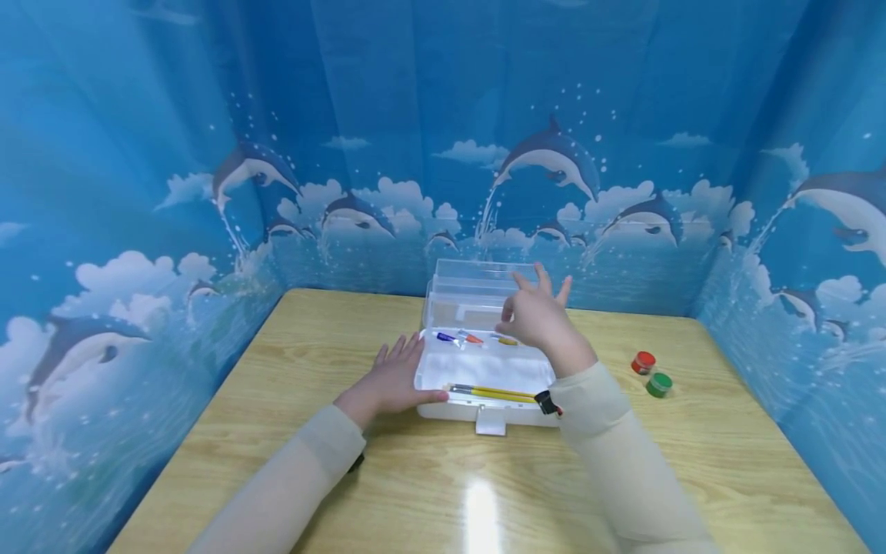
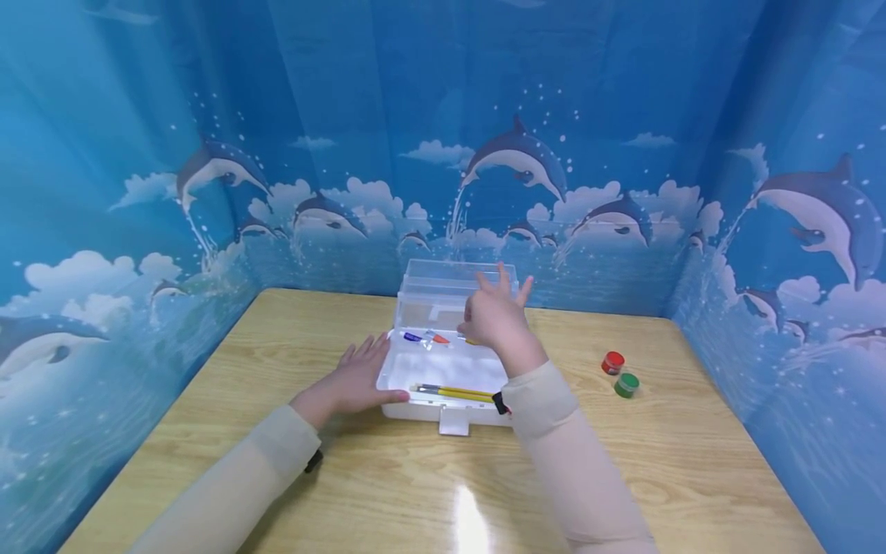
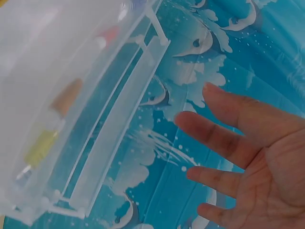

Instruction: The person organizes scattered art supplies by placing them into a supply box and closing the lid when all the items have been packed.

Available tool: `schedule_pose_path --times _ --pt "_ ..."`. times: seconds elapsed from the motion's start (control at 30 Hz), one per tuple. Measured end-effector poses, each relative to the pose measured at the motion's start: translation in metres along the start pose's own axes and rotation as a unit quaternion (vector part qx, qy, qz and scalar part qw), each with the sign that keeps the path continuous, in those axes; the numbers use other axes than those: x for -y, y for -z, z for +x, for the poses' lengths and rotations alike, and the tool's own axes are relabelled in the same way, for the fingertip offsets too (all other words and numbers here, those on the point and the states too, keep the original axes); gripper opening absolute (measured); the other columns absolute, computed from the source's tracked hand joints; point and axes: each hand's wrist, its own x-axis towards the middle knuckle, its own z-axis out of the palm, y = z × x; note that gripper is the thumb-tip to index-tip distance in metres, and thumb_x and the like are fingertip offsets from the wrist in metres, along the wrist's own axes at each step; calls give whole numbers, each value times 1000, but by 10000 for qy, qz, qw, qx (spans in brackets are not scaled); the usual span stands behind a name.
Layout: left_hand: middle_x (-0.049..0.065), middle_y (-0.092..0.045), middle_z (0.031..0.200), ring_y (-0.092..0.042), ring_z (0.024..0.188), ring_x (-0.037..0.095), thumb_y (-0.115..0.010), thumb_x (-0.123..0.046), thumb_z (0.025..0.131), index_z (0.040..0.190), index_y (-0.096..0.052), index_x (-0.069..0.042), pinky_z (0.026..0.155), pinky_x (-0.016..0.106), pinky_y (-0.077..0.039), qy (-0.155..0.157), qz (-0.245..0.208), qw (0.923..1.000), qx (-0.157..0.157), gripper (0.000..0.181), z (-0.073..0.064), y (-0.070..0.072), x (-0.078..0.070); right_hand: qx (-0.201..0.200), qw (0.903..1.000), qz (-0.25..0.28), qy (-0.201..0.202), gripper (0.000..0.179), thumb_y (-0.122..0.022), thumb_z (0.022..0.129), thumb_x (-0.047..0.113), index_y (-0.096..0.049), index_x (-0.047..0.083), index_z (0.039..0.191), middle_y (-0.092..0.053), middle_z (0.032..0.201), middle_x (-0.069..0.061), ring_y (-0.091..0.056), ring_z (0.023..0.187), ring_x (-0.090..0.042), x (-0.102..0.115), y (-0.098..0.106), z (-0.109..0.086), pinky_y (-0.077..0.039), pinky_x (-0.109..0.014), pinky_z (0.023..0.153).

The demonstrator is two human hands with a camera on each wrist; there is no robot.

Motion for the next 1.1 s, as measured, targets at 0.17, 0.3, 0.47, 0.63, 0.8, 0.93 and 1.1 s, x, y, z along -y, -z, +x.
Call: schedule_pose_path --times 0.17,0.3,0.47,0.63,0.8,0.93,1.1 --pt "9 -1 167 1 153 33 -49 -89 76 161 -8 -8 121 54 2 15 -22 10000 43 125 -2 1 0 -14 9999 37 -104 11 -81 86 31 -77 22 79 -17 166 -14 15 150 -41 -12 8 -9 26 -70 103" --pt "9 0 167 1 153 34 -48 -90 75 161 -7 -8 121 53 3 37 -26 10000 44 126 -2 1 1 -64 9998 46 -190 11 -80 86 31 -79 21 84 -16 166 -16 17 150 -41 -22 12 -15 27 -70 103" --pt "9 0 167 1 153 34 -49 -90 75 161 -7 -7 121 54 2 26 -36 10000 43 126 -1 0 2 -148 9993 -18 -356 16 -80 86 33 -80 18 93 -14 165 -20 18 149 -43 -38 18 -24 26 -71 102" --pt "10 -1 167 0 153 35 -48 -91 75 161 -7 -7 121 55 1 -57 -17 10000 21 127 2 -1 2 -131 9987 -16 -492 24 -79 87 33 -79 14 103 -9 165 -23 21 148 -45 -62 26 -35 27 -72 100" --pt "9 -1 167 1 153 34 -47 -92 73 161 -7 -8 121 54 2 -14 -75 9999 74 129 1 -1 1 -161 9977 14 -663 30 -78 88 33 -77 11 108 -9 163 -28 23 146 -47 -87 29 -43 27 -74 99" --pt "9 0 167 1 153 34 -49 -91 74 161 -7 -7 121 54 2 17 -51 9999 87 127 0 0 0 -105 9968 10 -790 35 -77 88 36 -76 9 110 -9 163 -30 24 145 -49 -105 28 -47 25 -76 98" --pt "10 -2 168 1 153 34 -51 -88 76 161 -7 -7 121 55 2 49 -20 9999 115 125 0 1 -1 15 9954 -53 -954 45 -77 87 41 -73 7 117 -8 161 -33 25 143 -52 -126 27 -53 23 -79 97"
